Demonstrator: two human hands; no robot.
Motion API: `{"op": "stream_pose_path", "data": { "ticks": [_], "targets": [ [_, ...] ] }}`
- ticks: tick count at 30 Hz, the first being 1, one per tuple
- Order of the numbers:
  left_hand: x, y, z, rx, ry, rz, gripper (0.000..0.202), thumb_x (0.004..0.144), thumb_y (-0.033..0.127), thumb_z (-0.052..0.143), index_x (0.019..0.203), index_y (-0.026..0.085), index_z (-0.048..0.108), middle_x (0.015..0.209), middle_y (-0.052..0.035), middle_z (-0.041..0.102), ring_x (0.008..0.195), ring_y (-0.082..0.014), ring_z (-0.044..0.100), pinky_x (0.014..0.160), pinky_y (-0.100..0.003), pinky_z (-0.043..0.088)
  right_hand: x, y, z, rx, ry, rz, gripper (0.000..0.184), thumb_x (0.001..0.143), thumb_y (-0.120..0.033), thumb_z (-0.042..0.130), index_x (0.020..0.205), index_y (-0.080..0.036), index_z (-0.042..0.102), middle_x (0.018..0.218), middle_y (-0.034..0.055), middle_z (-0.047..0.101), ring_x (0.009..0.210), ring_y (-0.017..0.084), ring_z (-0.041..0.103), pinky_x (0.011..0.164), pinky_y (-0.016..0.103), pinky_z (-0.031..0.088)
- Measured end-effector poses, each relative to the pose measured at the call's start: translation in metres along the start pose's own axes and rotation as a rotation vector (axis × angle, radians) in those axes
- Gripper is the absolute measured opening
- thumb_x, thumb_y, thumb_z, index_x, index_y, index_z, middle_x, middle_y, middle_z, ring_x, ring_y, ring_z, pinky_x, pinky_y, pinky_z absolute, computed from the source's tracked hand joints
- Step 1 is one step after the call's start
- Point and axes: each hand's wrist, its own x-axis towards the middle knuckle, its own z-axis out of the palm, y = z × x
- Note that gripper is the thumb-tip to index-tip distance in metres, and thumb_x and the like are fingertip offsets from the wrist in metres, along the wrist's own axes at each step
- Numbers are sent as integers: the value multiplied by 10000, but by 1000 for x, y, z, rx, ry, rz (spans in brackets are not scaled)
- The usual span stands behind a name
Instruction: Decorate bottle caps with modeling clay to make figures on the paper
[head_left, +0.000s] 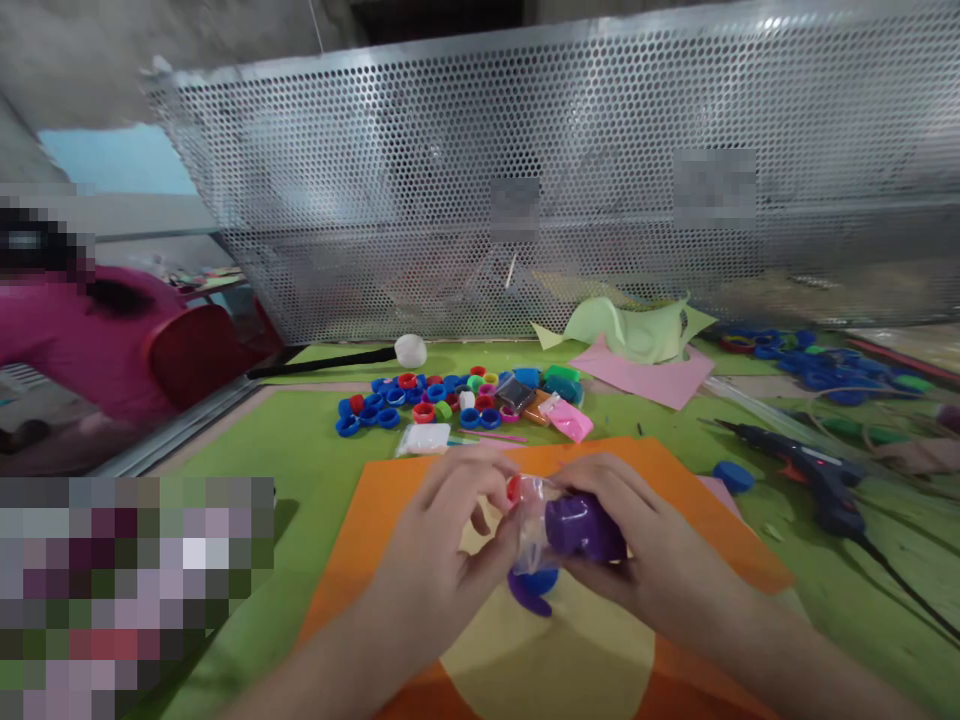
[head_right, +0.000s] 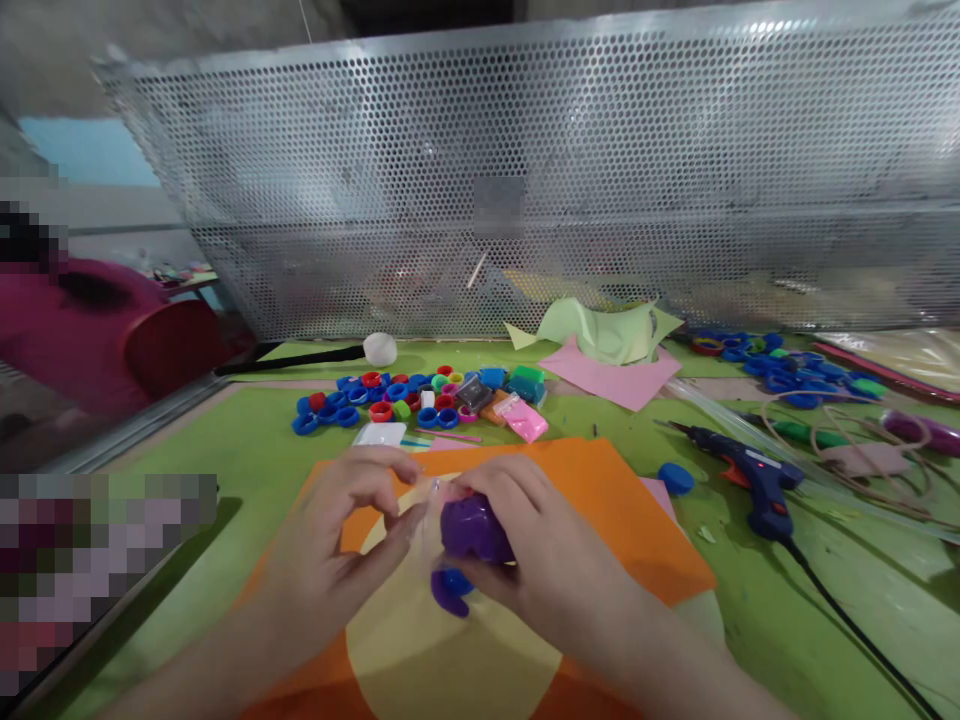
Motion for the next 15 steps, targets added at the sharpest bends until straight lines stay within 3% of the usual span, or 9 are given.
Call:
{"op": "stream_pose_path", "data": {
  "ticks": [2,4,12,15],
  "targets": [
    [0,1,-1,52,20,95,140,787,100,518,741,231,498,1015,-27,591,992,-176,565,849,-305,468,0,0,0,20,-2,10,421,771,-215,632,1100,-280,378,1017,35,536,931,177,538,786,306,488],
    [1,2,-2,58,29,111,143,779,93,534,768,235,548,1062,-36,586,1050,-186,548,863,-301,470,0,-1,1,25,0,10,426,771,-207,628,1102,-285,373,1015,31,534,932,173,538,784,299,489],
    [2,1,-3,-124,-26,-43,123,785,187,594,775,237,706,1195,-61,586,929,-191,610,774,-316,532,-1,-4,2,-82,1,-16,424,748,-168,623,1098,-244,395,1020,55,560,930,193,561,759,312,517],
    [4,3,-3,-197,-63,-161,126,770,208,611,770,262,725,1163,-43,615,980,-206,594,846,-346,507,0,-8,0,-143,15,-69,401,764,-165,602,1115,-210,415,1022,75,573,937,202,563,770,322,520]
  ]
}}
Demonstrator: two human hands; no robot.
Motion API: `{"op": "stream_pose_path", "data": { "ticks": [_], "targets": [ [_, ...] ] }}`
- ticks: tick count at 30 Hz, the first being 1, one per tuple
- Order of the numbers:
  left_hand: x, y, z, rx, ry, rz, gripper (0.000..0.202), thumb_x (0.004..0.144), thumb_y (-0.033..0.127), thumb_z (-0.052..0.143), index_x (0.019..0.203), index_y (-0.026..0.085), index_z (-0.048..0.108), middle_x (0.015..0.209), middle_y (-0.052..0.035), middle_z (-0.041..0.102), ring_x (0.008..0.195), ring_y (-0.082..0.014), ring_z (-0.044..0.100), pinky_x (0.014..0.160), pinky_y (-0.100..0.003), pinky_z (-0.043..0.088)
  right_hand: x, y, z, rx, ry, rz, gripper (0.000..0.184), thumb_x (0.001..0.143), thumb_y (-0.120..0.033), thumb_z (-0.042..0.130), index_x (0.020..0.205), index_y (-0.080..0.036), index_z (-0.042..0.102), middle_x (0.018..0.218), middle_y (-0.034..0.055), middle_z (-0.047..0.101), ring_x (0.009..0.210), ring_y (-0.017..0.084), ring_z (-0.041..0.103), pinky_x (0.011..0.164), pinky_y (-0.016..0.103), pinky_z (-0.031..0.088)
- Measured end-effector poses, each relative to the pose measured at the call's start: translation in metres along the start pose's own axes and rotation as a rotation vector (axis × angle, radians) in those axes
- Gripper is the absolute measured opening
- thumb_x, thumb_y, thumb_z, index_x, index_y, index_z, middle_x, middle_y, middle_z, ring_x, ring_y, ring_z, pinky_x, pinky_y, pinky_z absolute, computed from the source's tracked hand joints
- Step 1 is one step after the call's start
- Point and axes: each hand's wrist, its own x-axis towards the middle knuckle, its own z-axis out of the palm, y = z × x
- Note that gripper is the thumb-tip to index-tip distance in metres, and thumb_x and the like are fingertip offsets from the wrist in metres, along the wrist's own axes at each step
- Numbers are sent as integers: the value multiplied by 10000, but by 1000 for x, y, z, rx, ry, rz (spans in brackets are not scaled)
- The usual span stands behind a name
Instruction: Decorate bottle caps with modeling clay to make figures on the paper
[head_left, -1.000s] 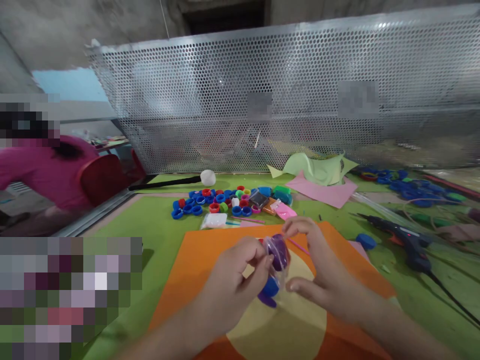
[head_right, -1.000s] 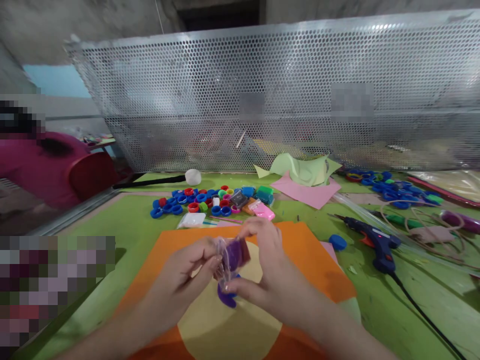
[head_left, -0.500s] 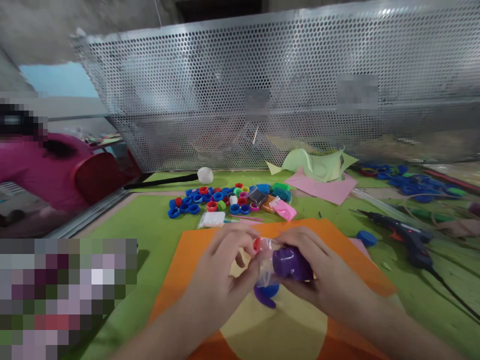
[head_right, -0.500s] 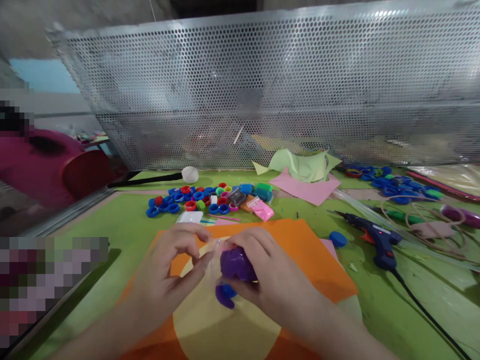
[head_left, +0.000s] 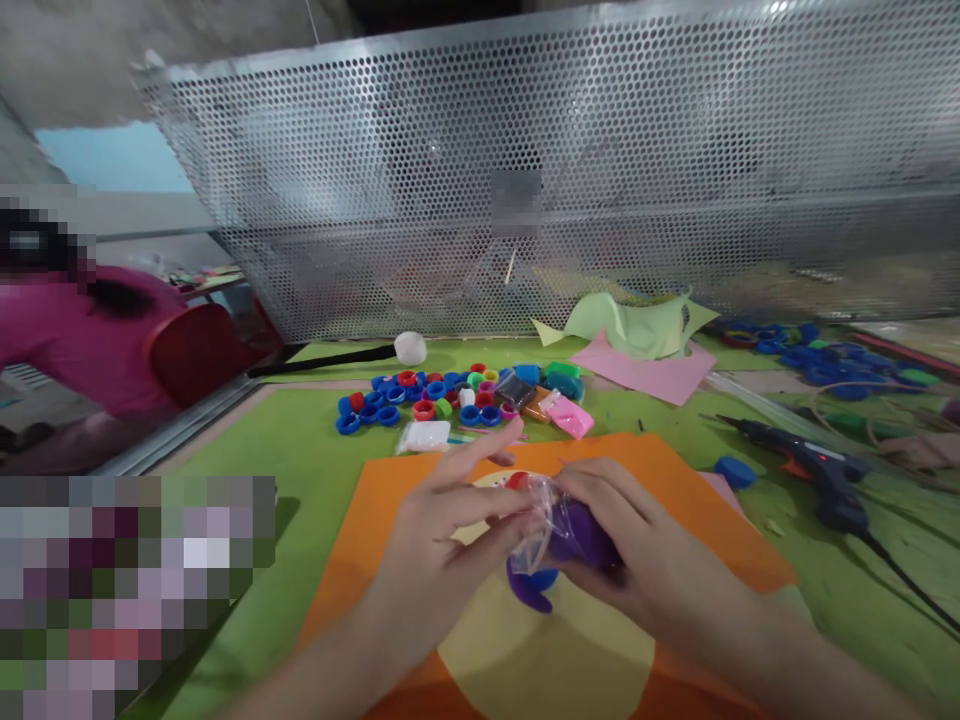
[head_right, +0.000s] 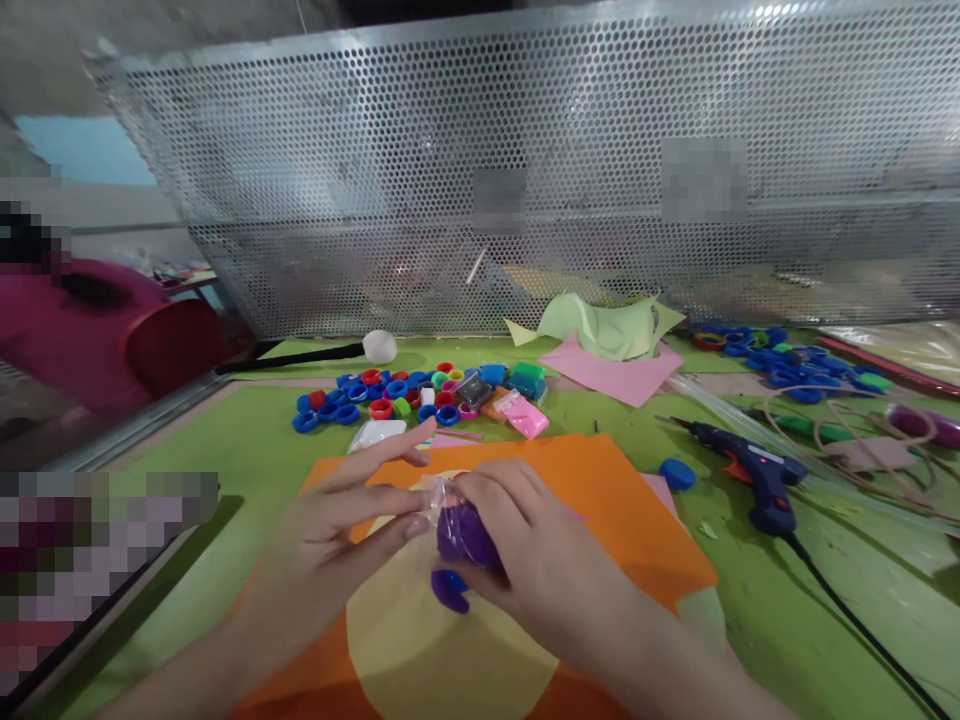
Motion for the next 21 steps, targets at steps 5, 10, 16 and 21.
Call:
{"op": "stream_pose_path", "data": {
  "ticks": [5,10,16,21],
  "targets": [
    [2,0,1,-148,-23,-155,101,725,198,638,703,240,728,1270,-50,542,1023,-206,579,926,-340,452,2,-5,-1,-51,22,-79,442,760,-121,611,1156,-145,415,1013,95,584,942,221,549,790,347,514],
    [2,-4,3,-247,-74,-200,150,730,181,634,745,289,737,1268,-17,545,1044,-202,560,890,-317,472,2,-6,1,-91,35,-137,395,778,-112,590,1138,-108,428,994,121,578,909,246,536,762,378,516],
    [2,-3,4,-166,-55,-87,191,732,136,620,629,261,721,1166,-34,617,1014,-219,575,893,-360,459,1,-7,2,-64,-5,-118,489,726,-71,628,1157,-120,402,1008,111,575,919,249,532,766,387,513],
    [-3,-3,8,-112,31,29,179,768,131,598,701,247,718,813,-54,702,1104,-229,520,846,-323,472,1,-10,5,19,-20,-44,548,687,-32,626,1156,-179,383,1007,65,575,926,213,537,790,346,509]
  ]
}}
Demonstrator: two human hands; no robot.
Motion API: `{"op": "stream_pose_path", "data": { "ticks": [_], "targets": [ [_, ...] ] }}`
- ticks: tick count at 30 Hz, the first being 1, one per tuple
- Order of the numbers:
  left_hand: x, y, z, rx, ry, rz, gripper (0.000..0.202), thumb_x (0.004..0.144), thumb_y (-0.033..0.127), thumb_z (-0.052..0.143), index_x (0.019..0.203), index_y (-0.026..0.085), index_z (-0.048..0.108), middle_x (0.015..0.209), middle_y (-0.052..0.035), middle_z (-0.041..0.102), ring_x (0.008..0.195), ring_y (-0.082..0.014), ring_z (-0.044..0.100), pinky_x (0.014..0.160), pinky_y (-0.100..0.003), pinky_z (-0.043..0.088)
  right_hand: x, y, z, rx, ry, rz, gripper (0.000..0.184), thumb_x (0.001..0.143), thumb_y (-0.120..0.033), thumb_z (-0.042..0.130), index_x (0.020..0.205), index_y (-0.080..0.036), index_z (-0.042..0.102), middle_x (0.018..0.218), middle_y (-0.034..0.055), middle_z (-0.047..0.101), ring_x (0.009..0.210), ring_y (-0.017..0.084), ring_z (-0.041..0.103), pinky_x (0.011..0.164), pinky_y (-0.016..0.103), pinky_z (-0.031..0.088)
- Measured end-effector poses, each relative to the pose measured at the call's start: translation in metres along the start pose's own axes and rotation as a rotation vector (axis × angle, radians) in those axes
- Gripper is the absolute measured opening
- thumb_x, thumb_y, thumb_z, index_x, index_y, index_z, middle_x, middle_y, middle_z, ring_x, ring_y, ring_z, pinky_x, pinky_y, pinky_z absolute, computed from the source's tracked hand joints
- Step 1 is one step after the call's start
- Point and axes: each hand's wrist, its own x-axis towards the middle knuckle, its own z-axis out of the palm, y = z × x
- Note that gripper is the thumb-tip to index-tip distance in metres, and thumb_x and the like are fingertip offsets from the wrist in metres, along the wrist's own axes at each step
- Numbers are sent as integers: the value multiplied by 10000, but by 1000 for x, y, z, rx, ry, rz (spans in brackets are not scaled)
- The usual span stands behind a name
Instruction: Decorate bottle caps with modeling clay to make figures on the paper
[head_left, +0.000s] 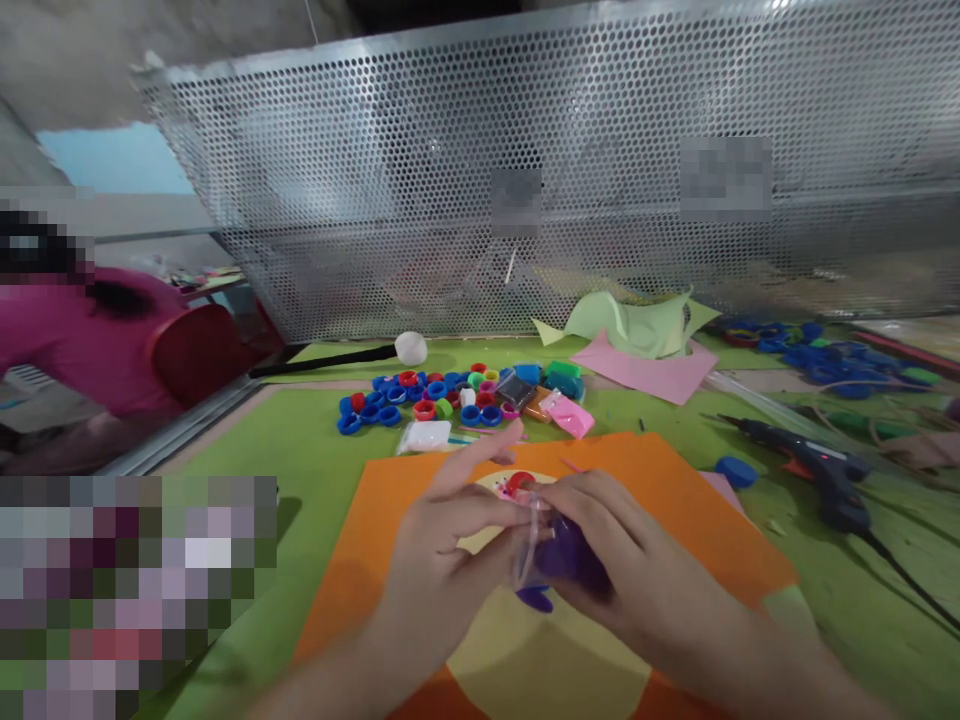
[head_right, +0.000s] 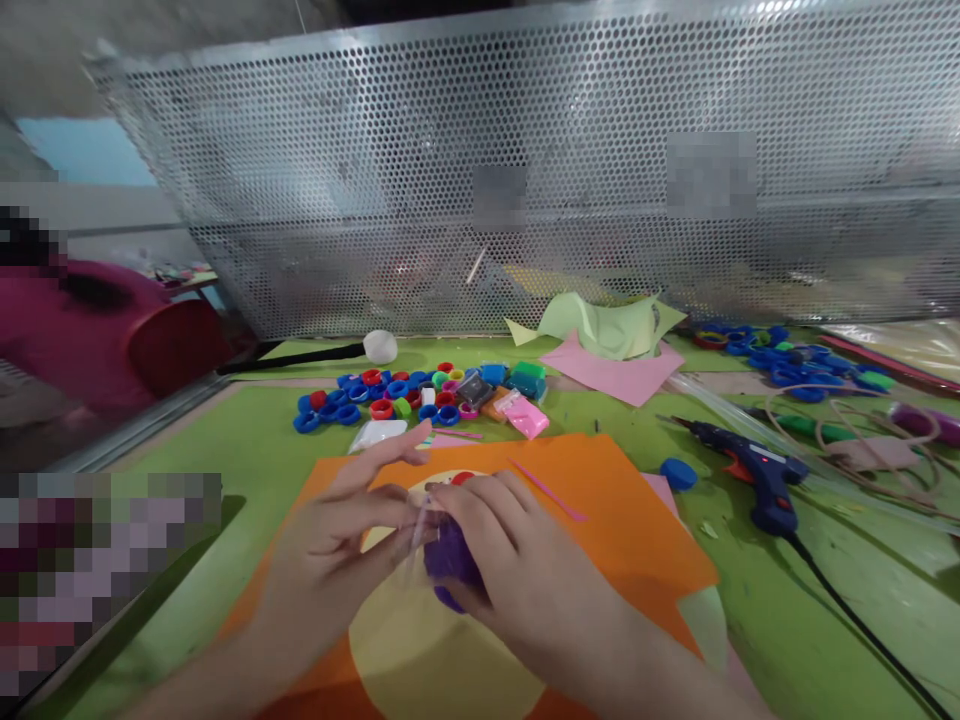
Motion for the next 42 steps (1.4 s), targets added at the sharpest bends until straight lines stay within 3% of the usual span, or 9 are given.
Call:
{"op": "stream_pose_path", "data": {
  "ticks": [2,5,9,15,19,23,27,32,42],
  "targets": [
    [-4,0,2,27,58,15,165,776,140,595,706,233,712,876,-61,690,1130,-227,500,848,-307,464,-1,-1,2,20,8,22,553,694,-38,613,1164,-201,370,1020,55,570,936,202,536,797,329,506],
    [-7,0,1,31,168,-4,134,775,180,601,700,224,703,1195,-56,559,989,-199,582,800,-296,482,-3,-2,3,35,40,64,545,712,-57,591,1170,-233,355,1045,47,559,974,191,526,809,305,499],
    [-4,0,-3,37,229,-92,121,770,246,617,690,265,706,1212,-10,541,1063,-203,533,915,-328,425,-4,-1,0,55,55,142,490,718,-95,601,1113,-274,372,1023,24,553,961,177,534,796,295,500],
    [4,-6,-4,-232,93,-237,203,814,267,562,658,246,689,1248,11,537,1080,-179,518,899,-300,448,-3,1,-2,70,59,226,415,738,-141,601,1054,-296,381,994,10,547,911,171,557,735,300,512],
    [4,-8,-3,-305,75,-281,234,829,295,547,664,251,706,1221,3,557,1095,-193,503,896,-314,451,-3,6,-2,74,93,272,348,778,-195,574,1057,-287,388,993,16,550,890,171,562,726,310,508],
    [6,-5,-5,-305,63,-262,115,770,250,628,761,295,734,1213,5,557,1090,-187,498,909,-296,442,-3,10,-3,64,131,264,348,769,-192,576,1055,-273,394,986,21,550,889,170,554,738,303,498],
    [7,1,-7,-210,17,-154,124,742,208,647,775,291,733,1175,-19,571,998,-189,531,890,-339,456,-3,9,-5,87,100,239,364,772,-176,566,1072,-283,391,977,13,546,886,162,553,744,293,493],
    [7,2,-10,-67,-27,-44,163,763,163,611,816,277,714,1214,-35,530,1024,-200,518,879,-354,459,-3,6,-6,117,41,236,350,770,-154,559,1058,-276,403,992,19,554,904,169,565,724,295,502],
    [7,2,-11,-83,-136,-104,111,723,172,656,716,261,722,1276,-38,502,1036,-216,511,918,-376,428,-3,-1,-6,150,-17,171,445,696,-80,606,1067,-236,417,994,30,578,918,165,571,772,304,501]
  ]
}}
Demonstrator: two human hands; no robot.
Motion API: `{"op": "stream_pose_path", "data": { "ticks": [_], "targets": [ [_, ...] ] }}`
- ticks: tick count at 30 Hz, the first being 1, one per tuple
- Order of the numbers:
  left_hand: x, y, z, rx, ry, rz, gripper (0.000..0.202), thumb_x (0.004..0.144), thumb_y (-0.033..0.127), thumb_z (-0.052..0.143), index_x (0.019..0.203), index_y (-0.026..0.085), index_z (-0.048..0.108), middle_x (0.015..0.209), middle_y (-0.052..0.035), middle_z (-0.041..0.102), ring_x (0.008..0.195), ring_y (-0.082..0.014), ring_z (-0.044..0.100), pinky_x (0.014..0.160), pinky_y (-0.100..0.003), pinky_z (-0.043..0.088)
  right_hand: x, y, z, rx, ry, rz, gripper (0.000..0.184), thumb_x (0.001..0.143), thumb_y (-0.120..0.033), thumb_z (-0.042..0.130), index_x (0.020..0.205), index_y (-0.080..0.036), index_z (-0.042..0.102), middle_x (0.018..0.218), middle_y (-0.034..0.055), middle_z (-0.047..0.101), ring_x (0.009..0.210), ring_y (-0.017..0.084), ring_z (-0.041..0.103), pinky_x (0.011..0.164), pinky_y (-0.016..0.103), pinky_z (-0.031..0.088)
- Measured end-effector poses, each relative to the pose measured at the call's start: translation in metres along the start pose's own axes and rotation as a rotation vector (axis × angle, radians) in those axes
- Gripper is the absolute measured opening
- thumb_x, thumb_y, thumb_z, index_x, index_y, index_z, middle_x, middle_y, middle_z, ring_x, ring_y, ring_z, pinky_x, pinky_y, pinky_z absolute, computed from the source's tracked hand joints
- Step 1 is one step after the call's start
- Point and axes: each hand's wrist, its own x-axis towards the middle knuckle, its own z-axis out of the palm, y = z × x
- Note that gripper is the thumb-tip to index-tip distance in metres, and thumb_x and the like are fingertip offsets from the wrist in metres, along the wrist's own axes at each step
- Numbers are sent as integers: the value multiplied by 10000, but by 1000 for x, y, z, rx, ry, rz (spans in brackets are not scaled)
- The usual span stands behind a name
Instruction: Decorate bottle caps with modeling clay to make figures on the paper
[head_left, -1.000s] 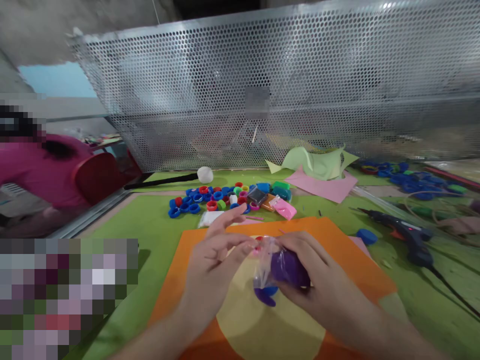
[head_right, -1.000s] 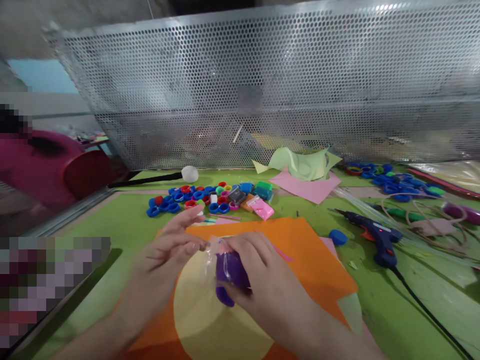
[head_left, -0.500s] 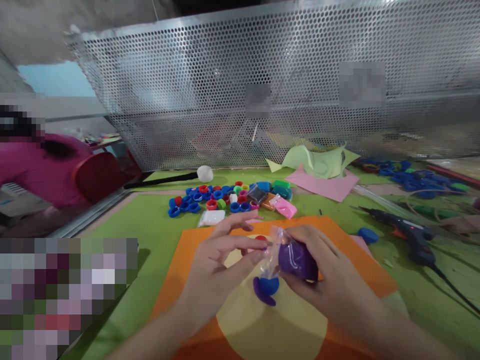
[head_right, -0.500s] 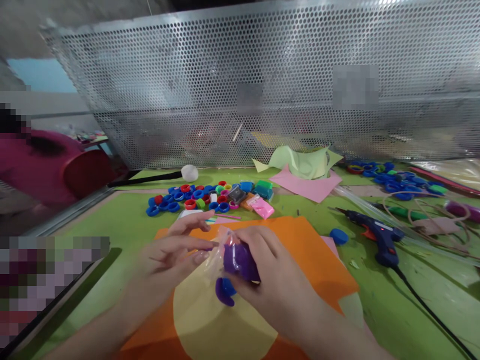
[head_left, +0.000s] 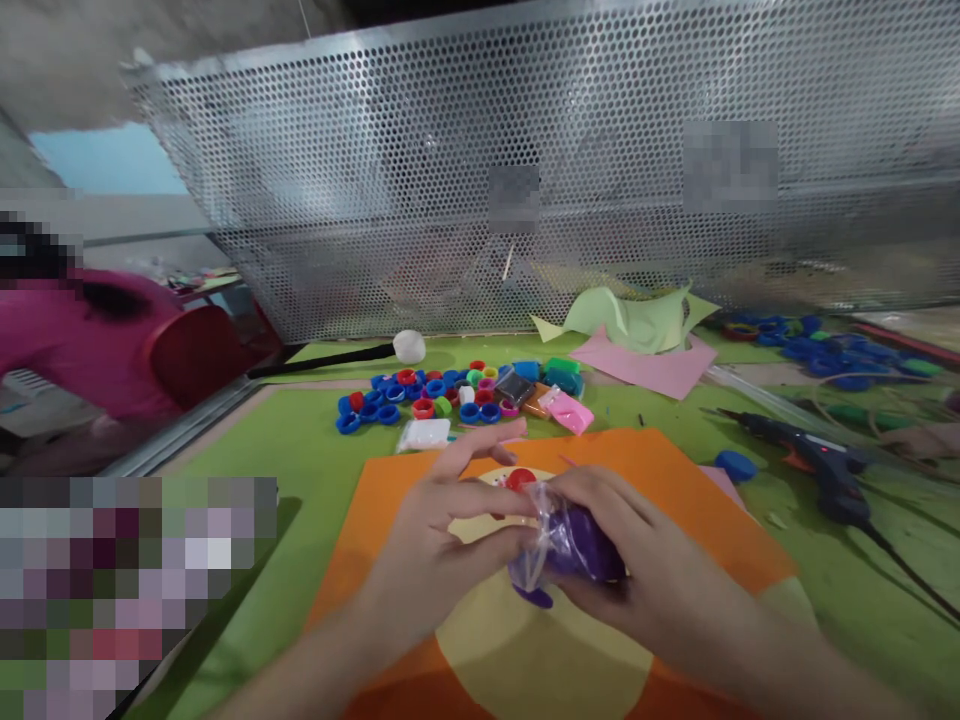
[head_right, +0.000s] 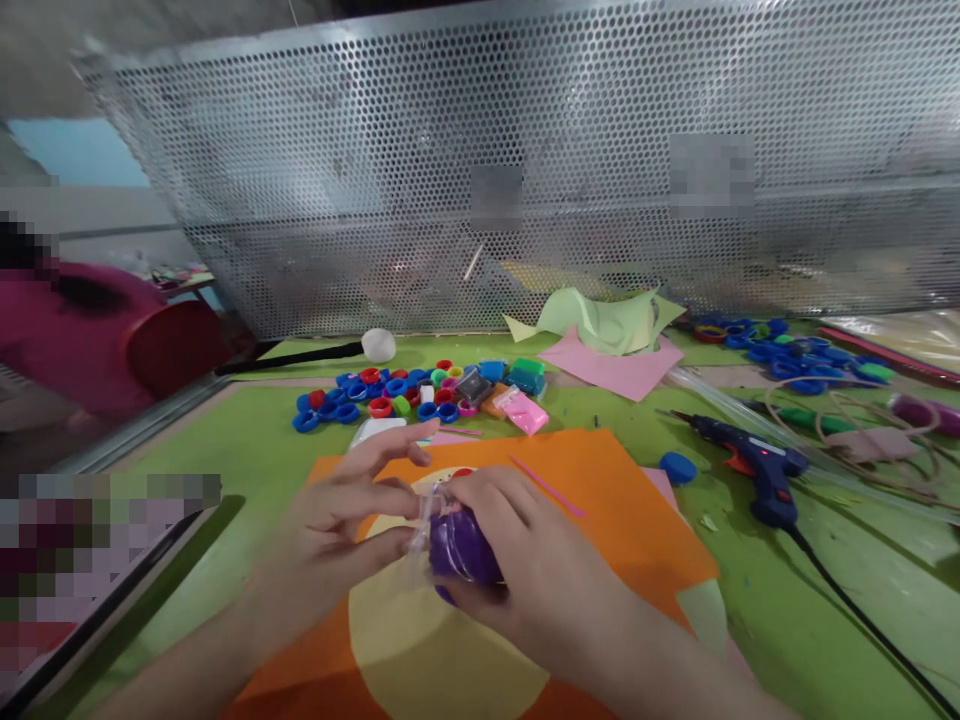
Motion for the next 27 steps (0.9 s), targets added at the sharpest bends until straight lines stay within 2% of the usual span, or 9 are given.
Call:
{"op": "stream_pose_path", "data": {
  "ticks": [7,15,19,23,25,27],
  "targets": [
    [-1,-9,12,-212,67,-97,176,713,129,643,714,274,742,1229,-35,546,1005,-212,536,896,-374,444,0,2,6,25,-13,36,457,689,-55,578,1079,-236,421,1011,45,577,939,180,575,784,318,507],
    [-8,-11,21,-154,207,-121,203,730,131,619,670,289,732,1223,-29,540,1159,-241,452,902,-375,436,1,-3,15,93,61,86,373,715,-106,585,1035,-242,450,973,36,588,914,188,581,761,321,507],
    [-7,-11,22,-216,302,-149,126,734,201,645,673,277,725,1305,-5,484,1170,-237,456,949,-396,406,0,-5,16,87,96,95,331,727,-128,578,1013,-236,451,947,35,597,879,185,583,737,314,506],
    [-3,-14,20,-404,282,-276,112,744,300,660,666,252,723,1324,-11,477,1210,-238,427,958,-388,410,0,-4,14,61,143,153,327,745,-155,555,1036,-237,433,978,48,590,880,193,582,730,325,500],
    [-2,-16,19,-496,249,-293,131,750,312,655,658,244,720,1320,-10,486,1218,-235,419,952,-383,419,1,-2,13,54,155,181,336,742,-163,556,1042,-243,426,986,49,584,886,198,580,728,330,496],
    [-1,-17,18,-495,216,-276,140,761,316,644,671,243,722,1327,-9,481,1200,-228,433,947,-381,425,1,-2,12,58,156,182,335,748,-166,552,1045,-249,421,983,45,582,877,193,582,715,320,497]
  ]
}}
